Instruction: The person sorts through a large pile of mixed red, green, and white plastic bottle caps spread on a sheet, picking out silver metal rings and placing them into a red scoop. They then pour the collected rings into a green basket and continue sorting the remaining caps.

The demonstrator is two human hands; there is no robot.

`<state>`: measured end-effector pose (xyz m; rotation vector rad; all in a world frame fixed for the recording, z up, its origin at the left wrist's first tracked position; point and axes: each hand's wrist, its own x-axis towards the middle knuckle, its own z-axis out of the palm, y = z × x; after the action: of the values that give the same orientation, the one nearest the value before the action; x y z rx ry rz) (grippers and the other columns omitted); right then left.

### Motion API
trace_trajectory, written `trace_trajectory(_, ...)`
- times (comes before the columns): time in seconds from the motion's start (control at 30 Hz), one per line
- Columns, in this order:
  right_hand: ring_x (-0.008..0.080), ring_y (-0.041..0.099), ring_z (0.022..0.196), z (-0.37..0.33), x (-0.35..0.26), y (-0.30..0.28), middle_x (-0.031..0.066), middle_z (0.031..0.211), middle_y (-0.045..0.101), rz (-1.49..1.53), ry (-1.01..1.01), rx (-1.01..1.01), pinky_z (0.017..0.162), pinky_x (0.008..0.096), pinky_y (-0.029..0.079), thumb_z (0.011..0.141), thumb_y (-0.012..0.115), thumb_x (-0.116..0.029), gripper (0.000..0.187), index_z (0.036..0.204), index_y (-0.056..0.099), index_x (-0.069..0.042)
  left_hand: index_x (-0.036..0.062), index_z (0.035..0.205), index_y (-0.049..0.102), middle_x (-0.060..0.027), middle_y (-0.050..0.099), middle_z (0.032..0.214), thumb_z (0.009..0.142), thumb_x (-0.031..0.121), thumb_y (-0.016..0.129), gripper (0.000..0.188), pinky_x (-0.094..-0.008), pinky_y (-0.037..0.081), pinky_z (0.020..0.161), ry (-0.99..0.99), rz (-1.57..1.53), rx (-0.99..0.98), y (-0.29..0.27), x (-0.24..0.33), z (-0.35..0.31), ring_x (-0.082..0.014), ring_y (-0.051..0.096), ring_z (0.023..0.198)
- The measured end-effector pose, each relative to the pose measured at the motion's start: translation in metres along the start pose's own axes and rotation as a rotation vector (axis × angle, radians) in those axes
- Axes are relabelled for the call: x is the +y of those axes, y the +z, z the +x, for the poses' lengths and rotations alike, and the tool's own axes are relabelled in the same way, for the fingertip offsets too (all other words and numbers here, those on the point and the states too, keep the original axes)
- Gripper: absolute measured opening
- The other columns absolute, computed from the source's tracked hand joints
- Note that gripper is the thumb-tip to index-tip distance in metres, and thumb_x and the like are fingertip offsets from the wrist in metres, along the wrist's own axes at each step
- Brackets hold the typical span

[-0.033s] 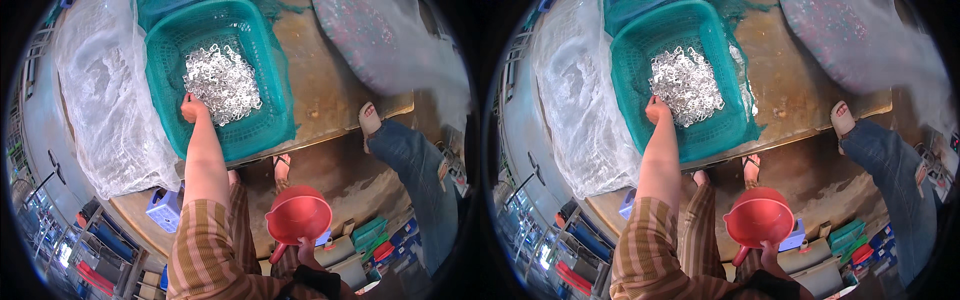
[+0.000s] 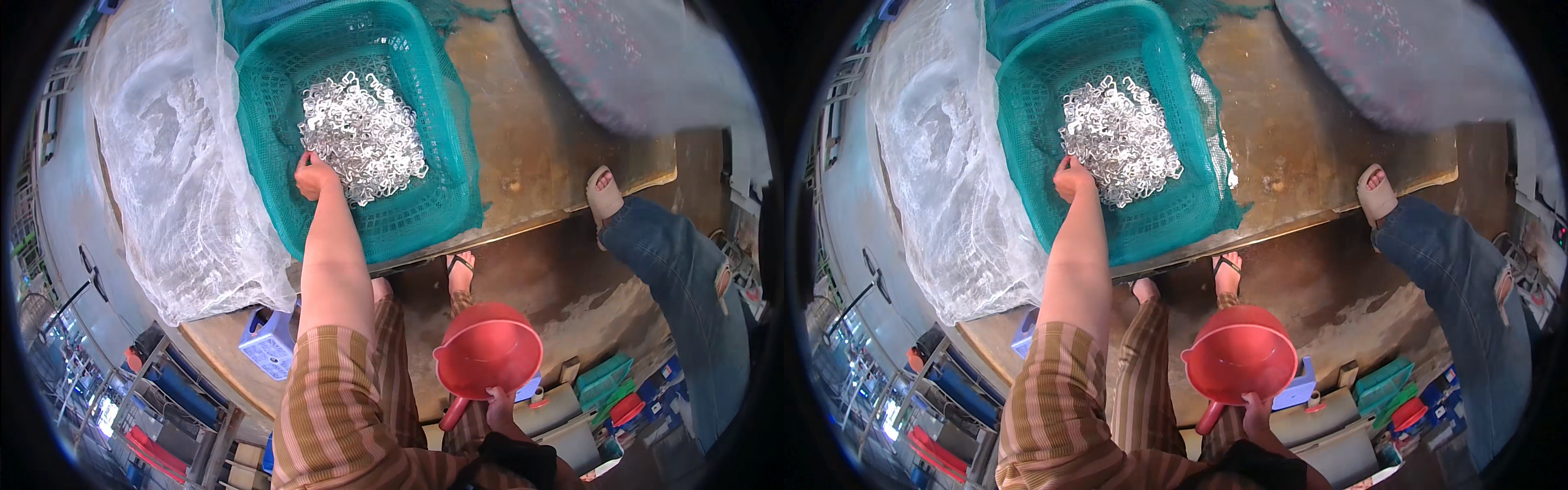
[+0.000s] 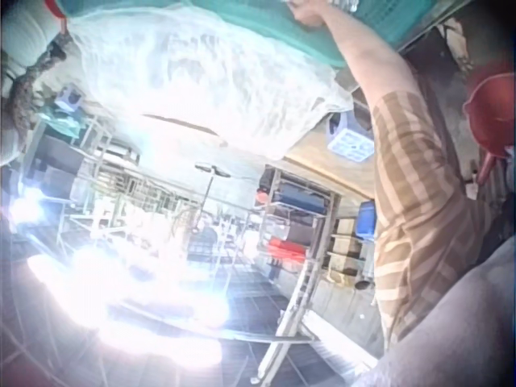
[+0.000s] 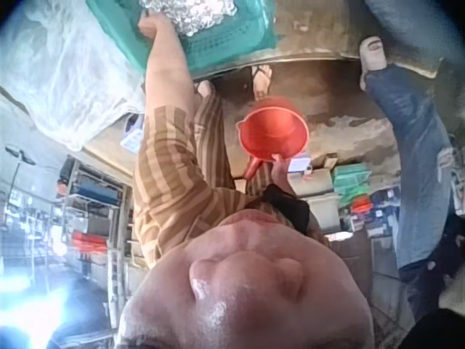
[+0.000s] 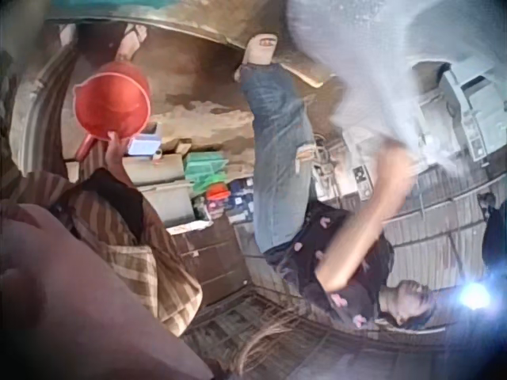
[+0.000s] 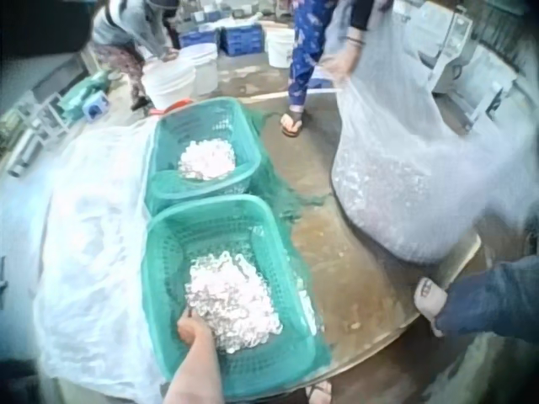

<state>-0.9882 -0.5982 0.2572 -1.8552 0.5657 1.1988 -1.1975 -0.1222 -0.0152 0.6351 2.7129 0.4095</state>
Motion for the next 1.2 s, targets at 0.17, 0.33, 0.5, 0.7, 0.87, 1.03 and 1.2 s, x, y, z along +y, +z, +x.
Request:
trace_trajectory(0.17,0.0235,0.056,0.097,0.013,0.018,-0.015,0.0114,0.111,0.051,-0.11,-0.04,-0.019,0.082,0.0355,0.051,0.068,0.05,0.007,0.068,0.132,0.03,-0.008,0.0205,0.092,0.072,-0.0104,0.068,0.092,0.077,0.03,0.069,0.018,-0.043,0.051,0.071,0.125,0.065,-0.11,-0.005,0.005,-0.001,-0.0321,0.065,0.082)
trace_trajectory(0.33,0.0273,0.061,0.086,0.018,0.009,-0.011,0.0139,0.104,0.055,-0.065,-0.003,-0.085,0.071,0.0382,0.055,0.069,0.047,0.005,0.06,0.127,0.036,-0.004,0.0053,0.082,0.071,-0.0174,0.067,0.083,0.074,0.029,0.063,0.026,-0.0443,0.05,0.072,0.078,-0.04,-0.197,-0.025,-0.001,-0.004,-0.0362,0.064,0.077)
trace_trajectory(0.5,0.0299,0.064,0.066,0.017,-0.017,0.009,0.0172,0.088,0.06,0.078,0.048,-0.208,0.054,0.0382,0.056,0.072,0.046,0.001,0.045,0.117,0.042,0.003,-0.0027,0.08,0.062,-0.0144,0.066,0.067,0.079,0.014,0.061,0.016,-0.0304,0.05,0.052,0.07,-0.637,-0.413,-0.086,-0.02,-0.045,-0.0197,0.062,0.054)
trace_trajectory(0.7,0.032,0.065,0.068,0.001,-0.031,0.007,0.0174,0.086,0.061,0.027,0.132,-0.323,0.055,0.0408,0.057,0.072,0.047,-0.002,0.044,0.115,0.043,0.003,0.0003,0.082,0.055,-0.0097,0.064,0.064,0.079,0.004,0.062,0.008,-0.0248,0.047,0.047,0.234,-0.798,-0.285,-0.221,-0.03,-0.019,-0.0148,0.062,0.053)
trace_trajectory(0.87,0.0327,0.064,0.068,-0.005,-0.043,0.008,0.0176,0.085,0.061,-0.045,0.226,-0.36,0.054,0.0428,0.057,0.071,0.047,-0.002,0.041,0.112,0.045,0.002,-0.0002,0.098,0.055,-0.0108,0.063,0.066,0.075,0.011,0.068,0.029,-0.0296,0.049,0.051,0.29,-0.524,-0.101,-0.297,-0.038,0.076,-0.0167,0.061,0.054)
trace_trajectory(1.03,0.0331,0.063,0.063,-0.008,-0.076,0.004,0.0179,0.079,0.058,-0.148,0.143,-0.412,0.05,0.0437,0.055,0.07,0.047,-0.001,0.033,0.102,0.046,0.006,0.0022,0.119,0.051,-0.0172,0.061,0.098,0.077,0.026,0.071,0.052,-0.0324,0.05,0.056,0.233,-0.529,-0.23,-0.348,-0.013,0.071,-0.0206,0.063,0.063)
trace_trajectory(1.2,0.0325,0.059,0.053,-0.038,-0.139,-0.001,0.0188,0.074,0.056,-0.126,0.105,-0.401,0.046,0.0444,0.054,0.07,0.046,0.0,0.025,0.094,0.047,0.008,0.0021,0.105,0.061,-0.0113,0.065,0.089,0.075,0.022,0.071,0.038,-0.0308,0.051,0.067,0.546,-0.324,-0.382,-0.36,-0.074,0.008,-0.0192,0.064,0.068)
